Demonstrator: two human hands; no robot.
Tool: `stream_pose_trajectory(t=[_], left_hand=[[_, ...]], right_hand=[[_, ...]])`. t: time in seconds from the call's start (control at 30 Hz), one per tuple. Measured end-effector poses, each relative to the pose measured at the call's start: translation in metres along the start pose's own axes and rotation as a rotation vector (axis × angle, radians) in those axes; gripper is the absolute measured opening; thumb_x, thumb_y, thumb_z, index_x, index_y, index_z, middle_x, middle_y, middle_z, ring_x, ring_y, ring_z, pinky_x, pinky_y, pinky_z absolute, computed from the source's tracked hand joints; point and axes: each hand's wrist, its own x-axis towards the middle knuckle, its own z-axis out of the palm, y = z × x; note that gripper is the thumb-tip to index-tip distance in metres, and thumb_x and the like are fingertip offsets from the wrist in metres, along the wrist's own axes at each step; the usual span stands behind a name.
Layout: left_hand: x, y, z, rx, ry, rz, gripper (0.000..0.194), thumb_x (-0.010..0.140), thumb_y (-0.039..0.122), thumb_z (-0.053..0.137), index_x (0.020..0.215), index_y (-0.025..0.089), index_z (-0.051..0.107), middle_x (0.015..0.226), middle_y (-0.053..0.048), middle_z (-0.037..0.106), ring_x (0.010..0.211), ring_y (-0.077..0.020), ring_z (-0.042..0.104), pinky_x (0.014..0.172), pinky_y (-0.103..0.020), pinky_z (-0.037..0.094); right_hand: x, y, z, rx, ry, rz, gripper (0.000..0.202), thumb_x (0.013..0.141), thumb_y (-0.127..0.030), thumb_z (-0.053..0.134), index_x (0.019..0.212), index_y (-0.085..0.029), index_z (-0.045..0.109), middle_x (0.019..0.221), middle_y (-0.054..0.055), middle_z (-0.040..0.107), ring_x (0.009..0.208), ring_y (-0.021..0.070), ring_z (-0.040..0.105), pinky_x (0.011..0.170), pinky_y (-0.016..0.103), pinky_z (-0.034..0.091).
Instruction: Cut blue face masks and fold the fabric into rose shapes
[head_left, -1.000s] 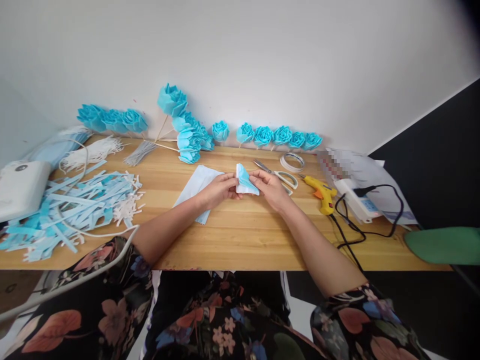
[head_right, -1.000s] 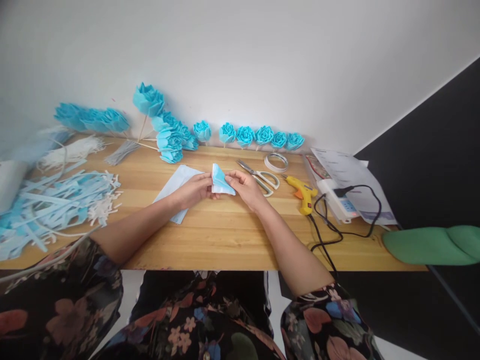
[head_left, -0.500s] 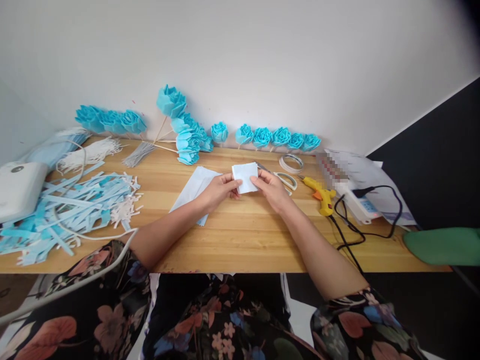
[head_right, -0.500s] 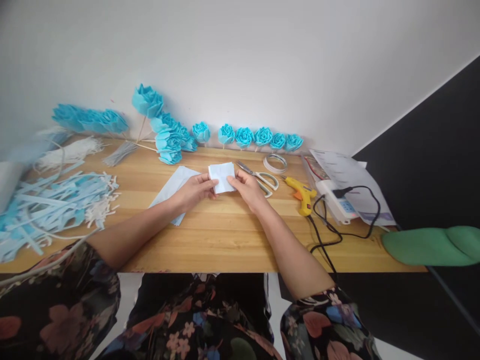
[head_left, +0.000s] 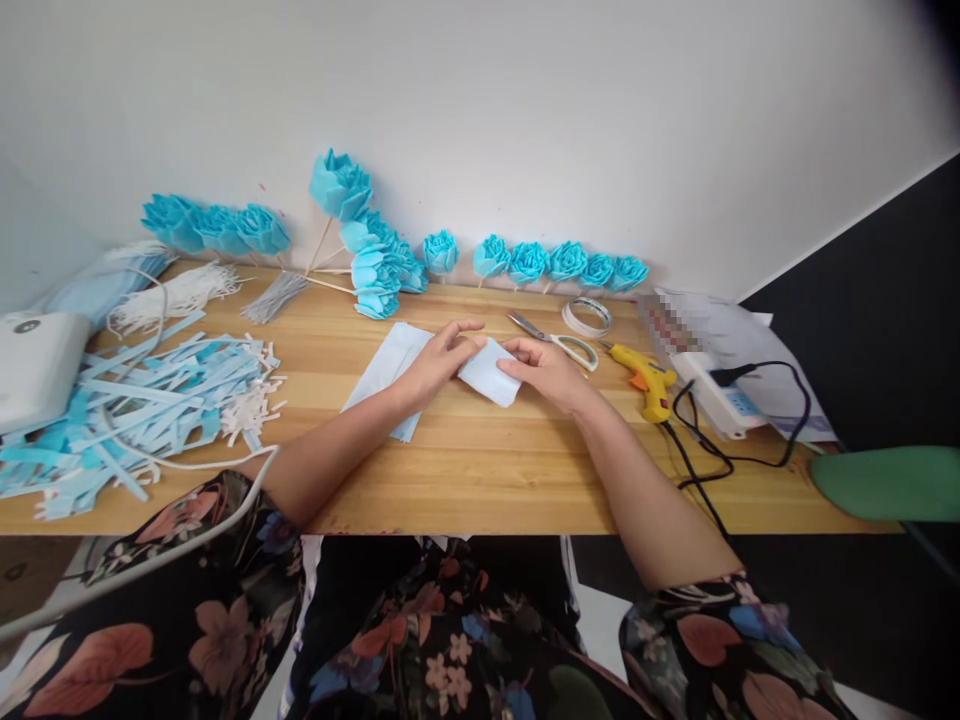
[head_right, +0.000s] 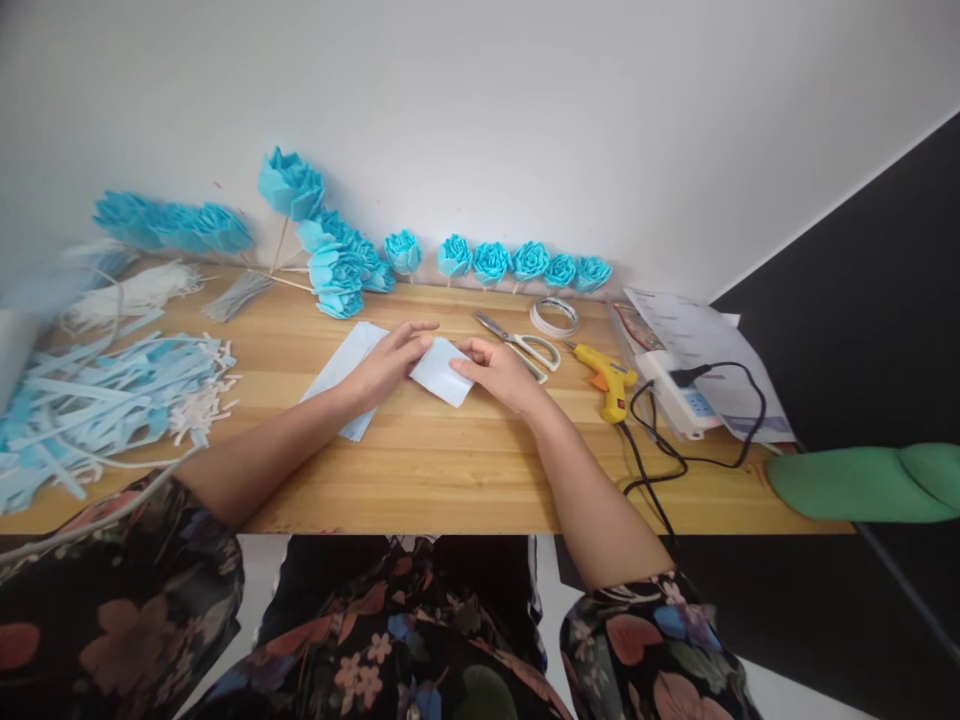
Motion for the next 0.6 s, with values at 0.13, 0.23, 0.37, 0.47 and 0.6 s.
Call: stream_pose_trajectory(t=[0.13,0.23,0.37,0.47,0.6], left_hand=[[0.0008,-0.0042,-0.0014,0.122,-0.040,0.094,0.051,0.071,0.021,0.071,0.119,0.014,0.053,0.073,0.002,0.060,0.065,-0.0106,0.055,0.063,-0.023,0.038],[0.0009,-0.0052,-0.0019,0.146,-0.005,0.155,0.046,0.074,0.017,0.065,0.119,0.013,0.054,0.070,0.004,0.055,0.062,-0.0093,0.050,0.059,-0.022,0.036],[0.0013,-0.0043,-0.0024,0.102,0.059,0.217,0.047,0.078,0.019,0.062,0.123,0.015,0.051,0.076,0.003,0.057,0.066,-0.0099,0.053,0.062,-0.022,0.038],[0.0023,-0.0042,-0.0031,0.072,0.095,0.238,0.048,0.078,0.021,0.064,0.124,0.017,0.050,0.078,0.002,0.058,0.069,-0.0104,0.054,0.064,-0.022,0.039],[0.0037,-0.0060,-0.0035,0.076,0.096,0.230,0.050,0.076,0.021,0.066,0.123,0.016,0.051,0.081,0.001,0.059,0.071,-0.0111,0.056,0.065,-0.022,0.041]], right_hand=[[0.0005,0.0029,0.0021,-0.100,0.013,-0.031,0.037,0.076,-0.038,0.071,0.108,-0.022,0.064,0.083,0.001,0.074,0.074,0.0181,0.067,0.070,0.033,0.051],[0.0006,0.0020,0.0017,-0.137,0.051,-0.071,0.047,0.077,-0.038,0.072,0.119,-0.023,0.061,0.097,0.004,0.074,0.086,0.0204,0.068,0.075,0.035,0.053],[0.0015,0.0013,0.0029,-0.048,0.085,-0.048,0.056,0.071,-0.038,0.076,0.122,-0.023,0.060,0.116,0.006,0.070,0.095,0.0219,0.067,0.078,0.035,0.053],[0.0034,0.0042,0.0047,0.059,0.074,-0.027,0.049,0.068,-0.040,0.077,0.111,-0.020,0.065,0.106,0.006,0.073,0.092,0.0213,0.066,0.080,0.035,0.053],[0.0063,0.0083,0.0045,0.048,0.203,-0.085,0.033,0.070,-0.045,0.074,0.089,-0.019,0.066,0.085,0.002,0.072,0.079,0.0180,0.064,0.075,0.032,0.050]])
